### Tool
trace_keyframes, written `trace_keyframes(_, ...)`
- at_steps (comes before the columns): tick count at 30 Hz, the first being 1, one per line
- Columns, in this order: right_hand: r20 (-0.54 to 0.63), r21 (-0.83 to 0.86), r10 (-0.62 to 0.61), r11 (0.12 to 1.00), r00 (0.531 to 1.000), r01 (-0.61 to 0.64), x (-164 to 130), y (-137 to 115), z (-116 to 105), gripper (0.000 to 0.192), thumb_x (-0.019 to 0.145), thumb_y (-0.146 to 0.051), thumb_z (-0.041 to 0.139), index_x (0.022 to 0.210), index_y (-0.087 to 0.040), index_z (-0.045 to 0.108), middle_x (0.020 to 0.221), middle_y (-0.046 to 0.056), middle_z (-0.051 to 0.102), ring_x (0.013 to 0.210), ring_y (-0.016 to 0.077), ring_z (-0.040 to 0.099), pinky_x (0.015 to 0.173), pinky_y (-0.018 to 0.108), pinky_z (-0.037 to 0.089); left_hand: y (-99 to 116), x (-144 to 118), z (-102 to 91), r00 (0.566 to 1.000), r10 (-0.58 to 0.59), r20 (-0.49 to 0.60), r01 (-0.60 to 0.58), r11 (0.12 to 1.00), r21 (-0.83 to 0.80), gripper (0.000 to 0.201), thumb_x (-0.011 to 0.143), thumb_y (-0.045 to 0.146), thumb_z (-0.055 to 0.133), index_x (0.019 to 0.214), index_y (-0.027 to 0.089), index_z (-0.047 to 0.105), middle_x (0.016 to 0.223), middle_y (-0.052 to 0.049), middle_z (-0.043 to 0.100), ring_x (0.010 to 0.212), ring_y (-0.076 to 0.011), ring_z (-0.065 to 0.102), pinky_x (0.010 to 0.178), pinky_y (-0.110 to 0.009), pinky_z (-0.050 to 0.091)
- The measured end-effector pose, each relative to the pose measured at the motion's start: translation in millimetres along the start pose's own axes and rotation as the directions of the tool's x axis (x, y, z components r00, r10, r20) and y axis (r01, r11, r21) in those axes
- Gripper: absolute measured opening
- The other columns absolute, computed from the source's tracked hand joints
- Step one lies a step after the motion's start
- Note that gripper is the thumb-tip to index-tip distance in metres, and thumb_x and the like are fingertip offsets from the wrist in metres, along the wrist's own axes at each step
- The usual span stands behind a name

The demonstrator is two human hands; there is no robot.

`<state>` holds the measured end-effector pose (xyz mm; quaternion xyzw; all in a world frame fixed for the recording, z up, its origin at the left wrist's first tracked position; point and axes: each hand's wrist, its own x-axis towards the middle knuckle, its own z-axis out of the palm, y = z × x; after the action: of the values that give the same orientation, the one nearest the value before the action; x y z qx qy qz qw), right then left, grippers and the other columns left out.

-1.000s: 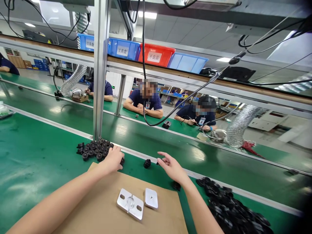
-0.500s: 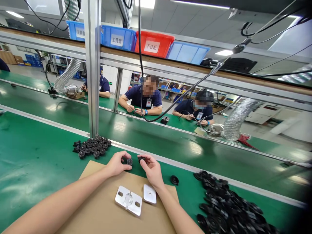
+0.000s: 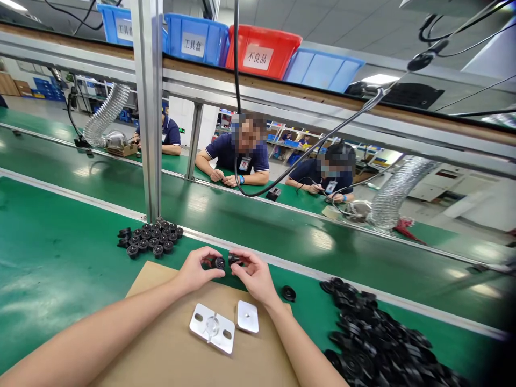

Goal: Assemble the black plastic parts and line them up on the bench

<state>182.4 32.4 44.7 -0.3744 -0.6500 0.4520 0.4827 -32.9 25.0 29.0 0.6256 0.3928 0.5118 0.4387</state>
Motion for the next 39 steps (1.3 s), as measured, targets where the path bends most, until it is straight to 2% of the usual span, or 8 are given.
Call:
trace_keyframes(3, 0.08, -0.105, -0.031, 0.994, 0.996, 0.039, -2.0, -6.3, -3.7, 0.034, 0.088, -0.04, 0.079, 0.117, -0.024, 0.073, 0.124, 0.011, 0.07, 0.099, 0.0237, 0.07, 0.077, 0.034, 0.064, 1.1, -0.2, -0.4, 1.0, 0.016, -0.017, -0.016, 1.0, 0.001, 0.032, 0.07, 0.021, 0.089, 0.1, 0.019, 0.078, 0.103, -0.007, 0.077, 0.094, -0.024, 0.071, 0.082, -0.033, 0.055)
trace_keyframes(10, 0.128, -0.221, -0.068, 0.971, 0.989, 0.096, -3.8, -14.8, -0.3, 0.027, 0.092, -0.035, 0.074, 0.116, -0.025, 0.071, 0.124, 0.01, 0.066, 0.1, 0.0229, 0.07, 0.074, 0.032, 0.063, -0.9, 0.0, -0.3, 1.0, 0.017, -0.015, -0.017, 1.0, 0.004, 0.034, 0.071, 0.024, 0.089, 0.104, 0.02, 0.08, 0.103, -0.007, 0.08, 0.093, -0.0253, 0.071, 0.081, -0.035, 0.056)
trace_keyframes(22, 0.158, -0.295, -0.152, 0.936, 0.976, 0.194, -4.6, -17.5, 3.4, 0.023, 0.094, -0.028, 0.071, 0.116, -0.025, 0.072, 0.122, 0.011, 0.067, 0.105, 0.0249, 0.068, 0.073, 0.032, 0.063, -3.7, -1.0, -0.6, 1.0, 0.023, 0.003, -0.023, 1.0, 0.0, 0.036, 0.071, 0.022, 0.088, 0.106, 0.02, 0.082, 0.102, -0.005, 0.08, 0.09, -0.0223, 0.069, 0.081, -0.032, 0.053)
trace_keyframes(27, 0.197, -0.333, -0.196, 0.908, 0.961, 0.254, -3.8, -16.6, -0.7, 0.022, 0.096, -0.025, 0.069, 0.118, -0.028, 0.071, 0.126, 0.01, 0.068, 0.114, 0.0267, 0.067, 0.077, 0.034, 0.063, -2.1, 0.5, -1.6, 1.0, 0.027, 0.009, -0.027, 1.0, -0.005, 0.037, 0.071, 0.022, 0.089, 0.107, 0.021, 0.083, 0.101, -0.005, 0.079, 0.088, -0.0213, 0.068, 0.08, -0.031, 0.052)
trace_keyframes(31, 0.22, -0.356, -0.218, 0.89, 0.951, 0.286, -2.9, -16.1, -3.2, 0.024, 0.096, -0.022, 0.069, 0.12, -0.029, 0.07, 0.125, 0.009, 0.07, 0.115, 0.0269, 0.068, 0.08, 0.036, 0.063, -2.0, 1.1, -1.6, 1.0, 0.012, 0.008, -0.012, 1.0, -0.016, 0.038, 0.07, 0.022, 0.089, 0.108, 0.021, 0.084, 0.099, -0.005, 0.079, 0.085, -0.021, 0.067, 0.079, -0.032, 0.053)
trace_keyframes(39, 0.24, -0.385, -0.233, 0.868, 0.942, 0.313, -1.7, -12.9, -5.1, 0.027, 0.097, -0.021, 0.068, 0.123, -0.028, 0.069, 0.124, 0.009, 0.071, 0.113, 0.0256, 0.069, 0.08, 0.035, 0.064, -7.5, 1.3, 0.8, 0.999, -0.031, 0.028, 0.034, 0.994, -0.099, 0.045, 0.07, 0.025, 0.087, 0.114, 0.017, 0.082, 0.112, -0.01, 0.081, 0.103, -0.0291, 0.073, 0.093, -0.039, 0.057)
